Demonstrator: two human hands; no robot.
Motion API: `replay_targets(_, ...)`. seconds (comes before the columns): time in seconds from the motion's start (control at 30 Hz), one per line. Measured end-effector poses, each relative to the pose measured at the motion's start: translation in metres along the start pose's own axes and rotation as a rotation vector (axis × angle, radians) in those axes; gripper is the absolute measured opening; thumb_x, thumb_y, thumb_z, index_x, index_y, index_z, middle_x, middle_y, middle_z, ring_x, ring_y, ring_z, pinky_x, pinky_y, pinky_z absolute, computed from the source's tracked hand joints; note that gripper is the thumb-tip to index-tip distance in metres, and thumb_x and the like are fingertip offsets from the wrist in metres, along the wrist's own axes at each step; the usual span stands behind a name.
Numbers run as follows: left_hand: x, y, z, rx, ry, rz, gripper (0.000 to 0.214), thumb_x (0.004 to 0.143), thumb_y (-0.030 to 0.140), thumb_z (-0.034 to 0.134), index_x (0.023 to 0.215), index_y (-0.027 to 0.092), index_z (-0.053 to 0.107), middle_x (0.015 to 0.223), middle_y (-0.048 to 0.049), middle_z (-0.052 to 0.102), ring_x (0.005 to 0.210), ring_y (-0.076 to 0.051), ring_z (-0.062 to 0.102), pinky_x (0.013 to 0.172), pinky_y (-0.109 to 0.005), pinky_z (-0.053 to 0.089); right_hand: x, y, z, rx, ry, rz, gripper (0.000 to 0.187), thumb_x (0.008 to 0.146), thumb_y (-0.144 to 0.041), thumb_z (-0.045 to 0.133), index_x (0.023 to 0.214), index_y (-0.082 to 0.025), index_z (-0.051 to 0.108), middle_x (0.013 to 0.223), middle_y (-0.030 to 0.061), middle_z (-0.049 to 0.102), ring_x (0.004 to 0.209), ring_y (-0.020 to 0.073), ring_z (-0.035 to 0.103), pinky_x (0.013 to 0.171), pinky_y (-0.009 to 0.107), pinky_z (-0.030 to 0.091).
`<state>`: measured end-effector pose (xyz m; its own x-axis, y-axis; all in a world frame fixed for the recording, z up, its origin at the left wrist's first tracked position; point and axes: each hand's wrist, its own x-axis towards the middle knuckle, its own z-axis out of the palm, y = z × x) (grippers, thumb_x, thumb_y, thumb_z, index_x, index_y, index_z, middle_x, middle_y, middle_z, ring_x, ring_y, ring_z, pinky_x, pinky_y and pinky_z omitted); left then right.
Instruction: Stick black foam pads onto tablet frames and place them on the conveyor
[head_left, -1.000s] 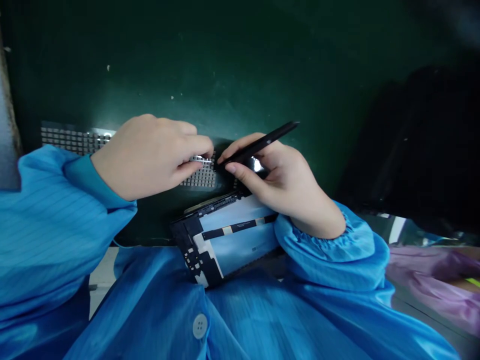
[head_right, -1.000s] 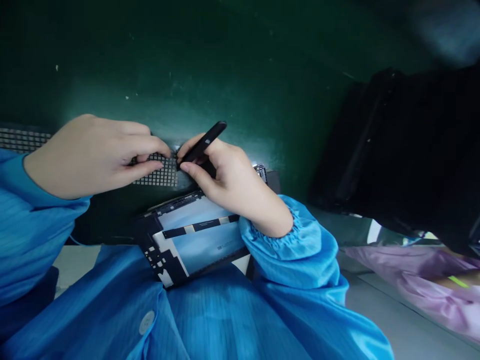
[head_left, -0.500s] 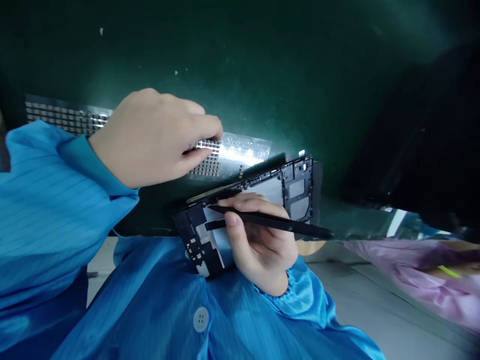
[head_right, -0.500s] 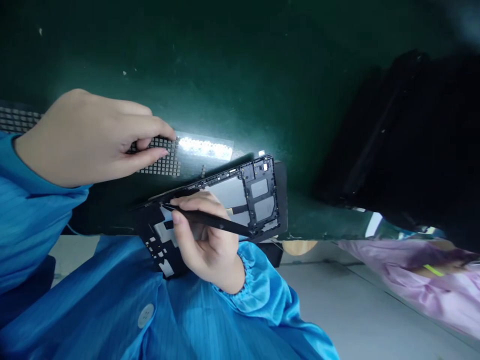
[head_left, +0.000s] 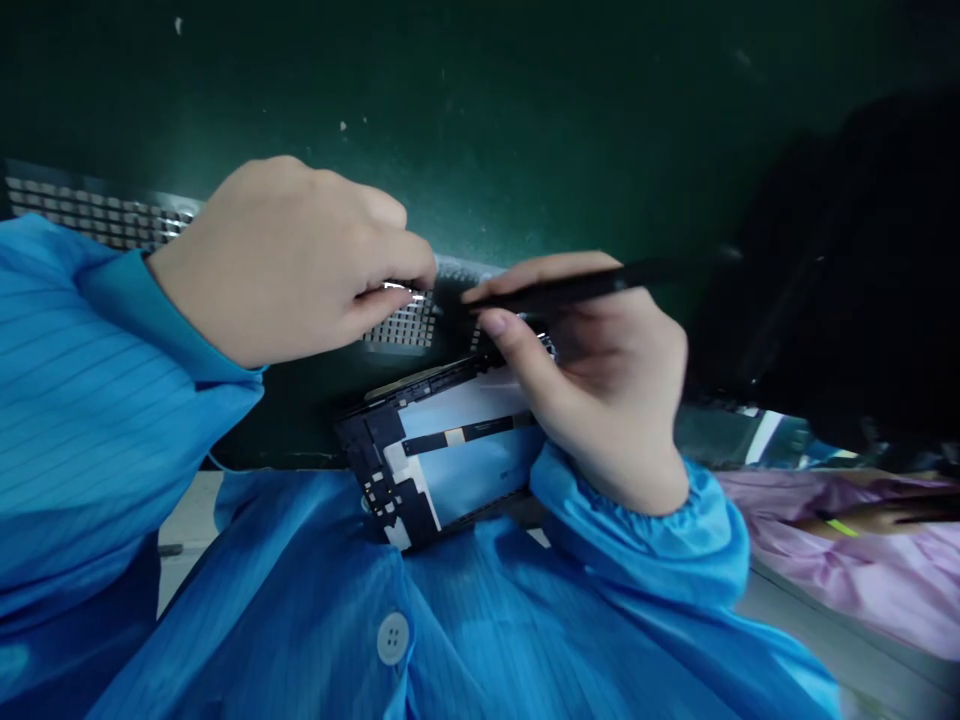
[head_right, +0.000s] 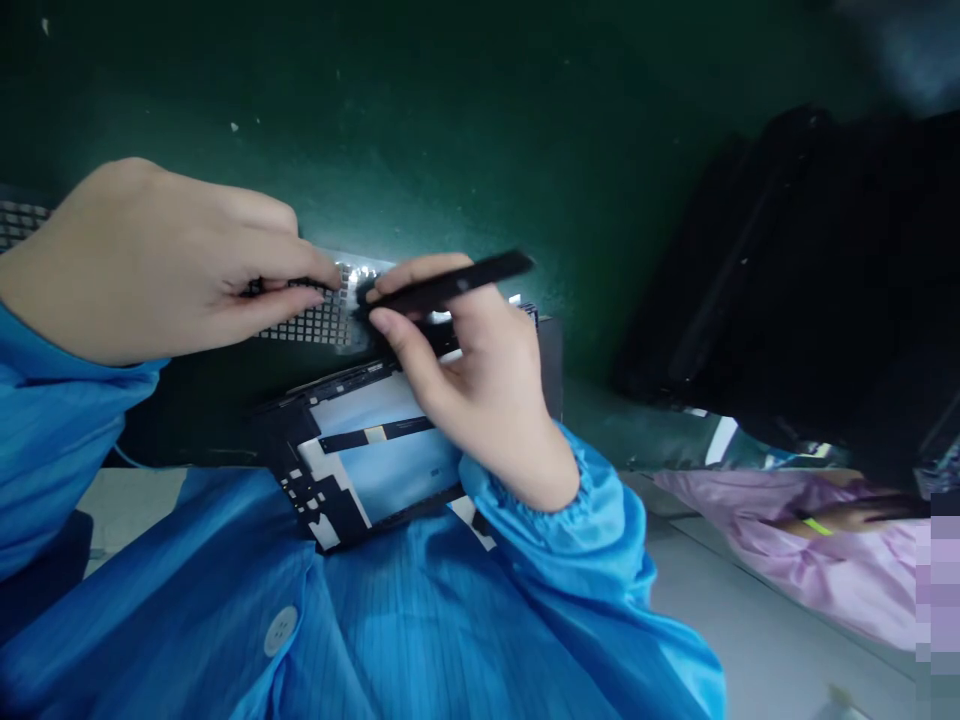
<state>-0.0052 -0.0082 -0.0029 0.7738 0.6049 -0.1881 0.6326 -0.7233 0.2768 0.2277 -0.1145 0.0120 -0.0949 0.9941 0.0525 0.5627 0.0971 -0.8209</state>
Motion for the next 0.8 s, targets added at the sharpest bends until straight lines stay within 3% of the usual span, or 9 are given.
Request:
replay_targets(0.13, 0.0, 0.0, -0.002, -0.036, -0.016, 0.005, 0.056, 0.108, 0.041, 0.034, 0.13, 0.035, 0.084, 0.1, -0.009, 0.077, 0.094, -0.028, 0.073, 0.084, -0.04, 0.056, 0.017, 0.013, -0.002, 0.05, -0.098, 0.038, 0.011, 0.106, -0.036, 0.079, 0.114, -0.029, 0.076, 0.115, 0.0041, 0.086, 0.107, 0.0249, 0.083, 0.101, 0.046, 0.072)
replay_targets(0.3, 0.0, 0.001, -0.005, -0.03, -0.034, 0.009, 0.054, 0.109, 0.04, 0.036, 0.132, 0.03, 0.084, 0.101, -0.0099, 0.075, 0.097, -0.027, 0.071, 0.088, -0.04, 0.056, 0.015, 0.011, 0.002, 0.04, -0.106, 0.033, 0.01, 0.106, -0.038, 0.078, 0.114, -0.03, 0.076, 0.116, 0.0045, 0.085, 0.108, 0.0259, 0.083, 0.102, 0.047, 0.072)
replay_targets(0.5, 0.001, 0.002, -0.004, -0.023, -0.031, -0.017, 0.051, 0.11, 0.039, 0.039, 0.134, 0.033, 0.083, 0.103, -0.0097, 0.076, 0.096, -0.028, 0.07, 0.083, -0.041, 0.054, 0.017, 0.005, -0.003, 0.079, -0.13, 0.047, 0.006, 0.105, -0.036, 0.079, 0.107, -0.03, 0.078, 0.112, 0.0048, 0.085, 0.104, 0.0273, 0.082, 0.1, 0.049, 0.071)
replay_targets(0.57, 0.001, 0.002, -0.004, -0.008, -0.029, -0.025, 0.052, 0.11, 0.038, 0.037, 0.135, 0.034, 0.082, 0.107, -0.009, 0.077, 0.093, -0.027, 0.07, 0.08, -0.04, 0.053, 0.004, -0.002, 0.0, 0.157, -0.033, 0.092, 0.005, 0.106, -0.033, 0.079, 0.109, -0.029, 0.076, 0.106, 0.0037, 0.083, 0.098, 0.0248, 0.082, 0.094, 0.046, 0.072)
replay_targets(0.7, -0.001, 0.003, -0.006, 0.003, -0.043, -0.029, 0.052, 0.111, 0.036, 0.036, 0.133, 0.034, 0.083, 0.107, -0.0069, 0.078, 0.091, -0.025, 0.07, 0.079, -0.038, 0.052, -0.039, -0.014, 0.025, 0.237, 0.308, 0.133, 0.007, 0.108, -0.027, 0.072, 0.115, -0.029, 0.071, 0.103, 0.0033, 0.076, 0.092, 0.0207, 0.08, 0.083, 0.04, 0.071)
replay_targets(0.8, -0.001, 0.004, -0.007, -0.001, -0.056, -0.036, 0.053, 0.112, 0.038, 0.035, 0.132, 0.03, 0.083, 0.104, -0.0066, 0.075, 0.094, -0.025, 0.071, 0.087, -0.035, 0.053, -0.059, -0.013, 0.044, 0.215, 0.363, 0.049, 0.013, 0.107, -0.022, 0.07, 0.118, -0.028, 0.069, 0.101, 0.0035, 0.074, 0.092, 0.0199, 0.08, 0.08, 0.038, 0.072)
